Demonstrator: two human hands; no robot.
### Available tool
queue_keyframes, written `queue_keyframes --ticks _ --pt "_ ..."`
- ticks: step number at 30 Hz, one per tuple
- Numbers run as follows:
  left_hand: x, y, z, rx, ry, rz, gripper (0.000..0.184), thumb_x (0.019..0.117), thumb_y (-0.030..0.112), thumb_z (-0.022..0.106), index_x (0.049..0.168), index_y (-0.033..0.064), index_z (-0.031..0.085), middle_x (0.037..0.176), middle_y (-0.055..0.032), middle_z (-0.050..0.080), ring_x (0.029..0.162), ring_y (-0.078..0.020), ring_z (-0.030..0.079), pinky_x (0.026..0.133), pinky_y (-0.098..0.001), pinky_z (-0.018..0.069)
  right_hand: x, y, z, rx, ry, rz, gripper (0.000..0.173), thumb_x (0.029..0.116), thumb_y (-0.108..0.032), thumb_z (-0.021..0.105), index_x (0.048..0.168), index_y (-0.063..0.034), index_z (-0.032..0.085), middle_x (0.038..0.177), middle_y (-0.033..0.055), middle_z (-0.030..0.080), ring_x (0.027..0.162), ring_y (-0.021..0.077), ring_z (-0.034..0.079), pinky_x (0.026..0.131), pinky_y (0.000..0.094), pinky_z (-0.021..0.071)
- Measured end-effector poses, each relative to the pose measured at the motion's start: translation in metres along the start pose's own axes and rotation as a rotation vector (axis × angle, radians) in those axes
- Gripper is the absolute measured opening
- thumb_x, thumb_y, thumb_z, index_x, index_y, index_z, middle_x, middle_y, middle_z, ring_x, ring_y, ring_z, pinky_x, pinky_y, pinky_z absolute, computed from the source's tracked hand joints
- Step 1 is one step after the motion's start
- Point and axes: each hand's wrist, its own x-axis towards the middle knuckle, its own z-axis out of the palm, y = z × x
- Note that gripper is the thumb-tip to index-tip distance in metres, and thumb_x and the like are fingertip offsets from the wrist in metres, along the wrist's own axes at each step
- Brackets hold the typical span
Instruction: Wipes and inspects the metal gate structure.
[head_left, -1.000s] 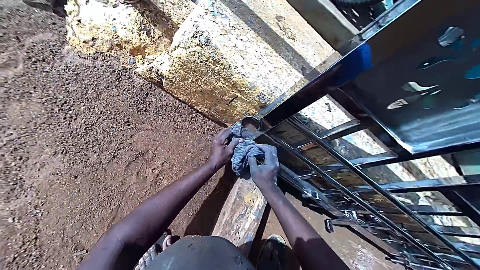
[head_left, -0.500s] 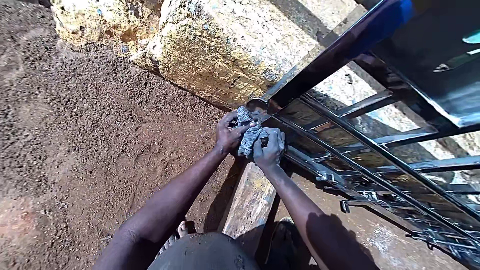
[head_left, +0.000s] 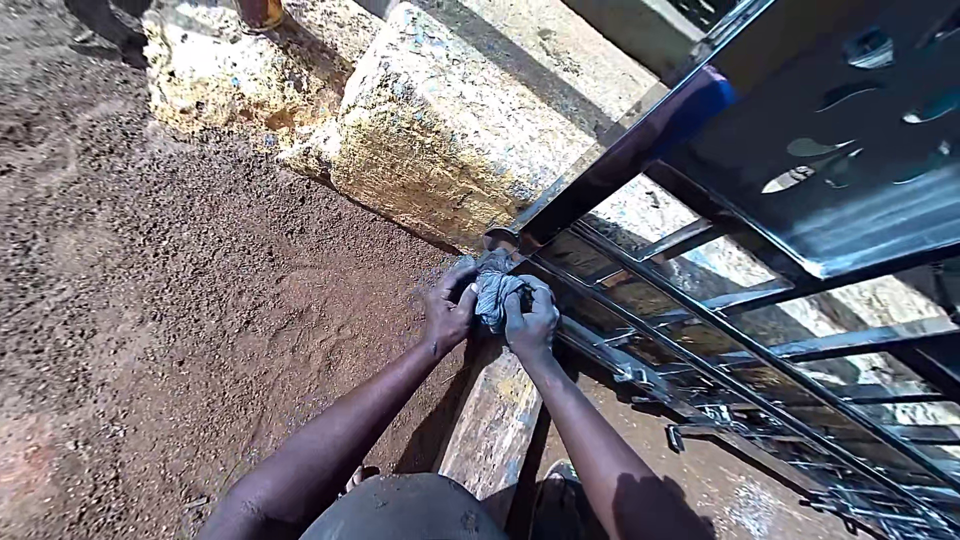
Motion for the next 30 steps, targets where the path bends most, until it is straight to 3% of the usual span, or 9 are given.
queue_keyframes --ticks 3,6,8,11,18,23,26,28,30 --pt "0.004 -0.015 -0.006 0.126 -0.056 0.053 0.048 0.0952 0.015 0.065 0.142 0.0042 0.06 0.148 -0.013 0.057 0.131 -0.0261 0.056 0.107 -0.0456 0.0471 0.001 -0.004 0.005 0.096 0.072 0.068 0.027 0.0912 -0.019 0.067 0.11 0.0007 0.069 0.103 0.0118 0.073 0.089 0.0139 0.071 0.082 0.034 0.0589" --pt "0.011 -0.019 -0.002 0.128 0.006 -0.054 0.04 0.0925 0.009 0.072 0.13 -0.001 0.063 0.13 -0.0172 0.063 0.104 -0.0218 0.067 0.088 -0.0389 0.0574 0.007 -0.013 0.012 0.174 0.113 0.154 0.025 0.0817 -0.014 0.077 0.102 -0.0002 0.072 0.098 0.0077 0.073 0.084 0.0087 0.069 0.079 0.028 0.0585" --pt "0.012 -0.022 0.005 0.183 0.071 0.016 0.036 0.0863 0.008 0.074 0.12 -0.0007 0.067 0.118 -0.0154 0.067 0.093 -0.0193 0.068 0.081 -0.0367 0.0584 0.015 -0.03 0.015 0.121 0.099 0.282 0.03 0.0758 -0.015 0.085 0.098 -0.0017 0.07 0.089 0.008 0.072 0.078 0.0147 0.069 0.074 0.036 0.0579" --pt "0.01 -0.027 0.015 0.118 0.163 0.08 0.028 0.0852 0.006 0.073 0.112 -0.0005 0.072 0.118 -0.0127 0.069 0.1 -0.0144 0.069 0.086 -0.0312 0.0594 0.03 -0.054 0.018 0.009 0.047 0.473 0.05 0.0712 -0.028 0.094 0.097 0.0023 0.065 0.082 0.0167 0.068 0.077 0.0307 0.067 0.073 0.0531 0.0536" --pt "-0.001 -0.023 0.011 -0.083 0.213 -0.323 0.026 0.0861 0.005 0.074 0.112 0.0016 0.071 0.096 -0.0039 0.075 0.086 -0.007 0.07 0.083 -0.028 0.0592 0.029 -0.065 0.018 0.001 -0.045 0.467 0.068 0.076 -0.023 0.089 0.126 0.008 0.054 0.104 0.0257 0.07 0.099 0.0369 0.07 0.091 0.0545 0.0551" --pt "-0.016 0.001 -0.034 0.292 0.001 -0.4 0.024 0.0915 0.01 0.076 0.115 0.0053 0.073 0.101 -0.01 0.076 0.087 -0.019 0.073 0.083 -0.0449 0.0602 0.036 -0.061 -0.001 -0.004 -0.239 0.438 0.059 0.0838 -0.022 0.082 0.129 0.0065 0.055 0.106 0.0262 0.069 0.1 0.0393 0.069 0.09 0.0597 0.0537" --pt "-0.021 0.024 -0.058 0.414 0.067 -0.273 0.019 0.0889 0.02 0.081 0.102 0.0072 0.075 0.092 -0.0064 0.074 0.074 -0.0162 0.07 0.07 -0.0399 0.0603 0.023 -0.059 -0.022 0.049 -0.224 0.259 0.023 0.0814 -0.009 0.076 0.102 -0.0024 0.068 0.09 0.0109 0.072 0.08 0.0226 0.07 0.072 0.0475 0.0575" --pt "-0.026 0.034 -0.073 0.542 0.067 -0.162 0.017 0.0816 0.019 0.081 0.091 0.0083 0.073 0.099 -0.007 0.068 0.089 -0.0213 0.064 0.079 -0.0451 0.0533 -0.004 -0.059 -0.032 0.096 -0.264 0.093 0.015 0.0717 -0.013 0.072 0.086 -0.0107 0.067 0.08 -0.0009 0.069 0.07 0.0079 0.067 0.063 0.0321 0.0569" --pt "-0.036 0.036 -0.084 0.624 -0.01 -0.019 0.024 0.0759 0.025 0.072 0.095 0.0111 0.073 0.12 -0.0099 0.067 0.116 -0.0307 0.061 0.097 -0.0605 0.0445 -0.03 -0.064 -0.038 0.176 -0.445 0.116 0.014 0.0702 -0.018 0.072 0.082 -0.0115 0.068 0.076 -0.0026 0.068 0.069 0.0051 0.065 0.063 0.029 0.0553"
